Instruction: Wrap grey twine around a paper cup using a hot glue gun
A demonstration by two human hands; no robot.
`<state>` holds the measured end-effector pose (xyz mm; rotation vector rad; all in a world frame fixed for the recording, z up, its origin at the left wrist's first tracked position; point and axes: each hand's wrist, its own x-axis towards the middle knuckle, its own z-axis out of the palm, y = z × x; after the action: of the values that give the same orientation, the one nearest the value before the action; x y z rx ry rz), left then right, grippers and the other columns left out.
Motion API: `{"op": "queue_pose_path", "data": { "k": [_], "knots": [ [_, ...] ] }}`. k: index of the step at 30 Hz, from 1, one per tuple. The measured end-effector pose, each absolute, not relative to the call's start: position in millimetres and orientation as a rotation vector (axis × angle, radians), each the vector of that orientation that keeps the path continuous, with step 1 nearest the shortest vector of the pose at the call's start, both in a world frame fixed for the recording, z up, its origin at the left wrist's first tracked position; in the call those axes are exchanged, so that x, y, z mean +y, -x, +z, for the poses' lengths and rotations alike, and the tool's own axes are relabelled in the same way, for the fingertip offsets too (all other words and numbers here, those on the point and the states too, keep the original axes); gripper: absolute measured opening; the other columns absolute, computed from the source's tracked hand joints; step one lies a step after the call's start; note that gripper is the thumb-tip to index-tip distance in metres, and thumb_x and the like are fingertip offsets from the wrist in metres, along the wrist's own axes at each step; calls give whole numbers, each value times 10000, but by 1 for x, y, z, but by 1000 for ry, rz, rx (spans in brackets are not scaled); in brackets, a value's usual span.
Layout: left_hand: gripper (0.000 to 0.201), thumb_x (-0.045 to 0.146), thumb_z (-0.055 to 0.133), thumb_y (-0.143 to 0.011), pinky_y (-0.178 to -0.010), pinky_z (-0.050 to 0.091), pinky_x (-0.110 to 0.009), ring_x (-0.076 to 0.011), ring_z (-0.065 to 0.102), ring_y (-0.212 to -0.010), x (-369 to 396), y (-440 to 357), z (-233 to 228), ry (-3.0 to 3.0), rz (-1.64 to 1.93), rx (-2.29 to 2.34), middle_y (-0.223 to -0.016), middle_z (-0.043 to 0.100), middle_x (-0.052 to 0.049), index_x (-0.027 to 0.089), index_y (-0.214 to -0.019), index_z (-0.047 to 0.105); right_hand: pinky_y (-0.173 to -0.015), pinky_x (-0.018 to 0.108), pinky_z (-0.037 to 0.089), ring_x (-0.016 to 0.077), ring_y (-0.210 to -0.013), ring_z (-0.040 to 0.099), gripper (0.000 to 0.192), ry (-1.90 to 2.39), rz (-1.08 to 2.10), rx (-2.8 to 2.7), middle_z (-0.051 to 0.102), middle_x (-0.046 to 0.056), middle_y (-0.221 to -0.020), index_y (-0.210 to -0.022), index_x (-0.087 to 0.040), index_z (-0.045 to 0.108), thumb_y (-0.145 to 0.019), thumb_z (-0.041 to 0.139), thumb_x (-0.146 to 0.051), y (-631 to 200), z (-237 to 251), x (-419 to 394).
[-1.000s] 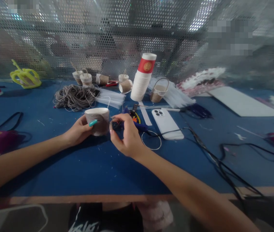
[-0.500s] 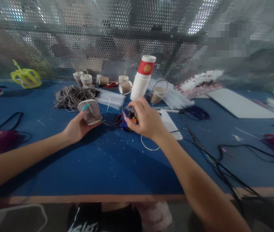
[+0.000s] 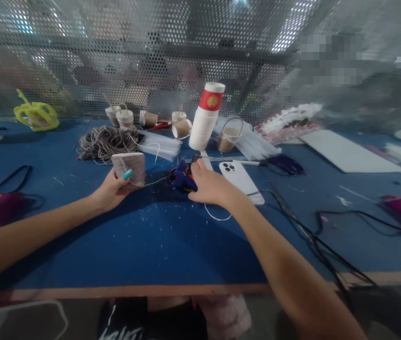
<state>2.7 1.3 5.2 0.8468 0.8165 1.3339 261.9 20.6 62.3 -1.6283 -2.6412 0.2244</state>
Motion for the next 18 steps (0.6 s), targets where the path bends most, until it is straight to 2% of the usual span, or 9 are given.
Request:
{"op": "queue_pose_path", "data": {
  "k": [2,8,10,13,15,18],
  "knots": [
    [726,281,943,-468,-791,587,-341,-199,685,-877,0,-4,7,-837,1346,838,-978,698,-41,201,-1091,579,-498,323,343,121,-536,427,387,1596,169,-2576,530,131,-1063,-976,-187,454,-645,632,-282,-260,56,22],
    [629,232,918,-512,-901,569,-412,-258,698,-986,0,-3,5,-836,1317,856,-1046,720,-84,177,-1068,629,-565,337,449,179,-652,537,427,1425,247,-2356,525,33,-830,-987,-199,424,-650,671,-282,-268,52,30],
    [607,222,916,-510,-924,563,-433,-271,697,-1008,0,-2,5,-826,1322,861,-1055,723,-82,181,-1048,637,-589,339,478,179,-682,560,504,1371,309,-2220,530,23,-846,-1061,-191,435,-647,703,-296,-272,55,33],
    [585,221,913,-501,-930,559,-434,-271,695,-1007,0,-3,5,-815,1331,869,-1041,727,-73,183,-1020,645,-607,346,516,185,-739,604,597,1327,478,-1950,567,63,-986,-1118,-188,474,-616,765,-328,-273,61,35],
    [586,229,910,-494,-905,564,-412,-261,694,-985,0,-3,6,-807,1332,867,-1022,728,-68,184,-1017,648,-586,349,536,187,-736,624,616,1294,644,-1762,593,86,-1061,-1094,-195,523,-581,820,-363,-273,65,35],
    [593,298,904,-494,-815,579,-382,-242,692,-908,1,-2,6,-785,1322,854,-979,725,-65,182,-1019,653,-515,353,550,189,-674,617,527,1210,830,-1577,649,70,-959,-967,-215,610,-551,883,-389,-272,71,36]
  ]
}}
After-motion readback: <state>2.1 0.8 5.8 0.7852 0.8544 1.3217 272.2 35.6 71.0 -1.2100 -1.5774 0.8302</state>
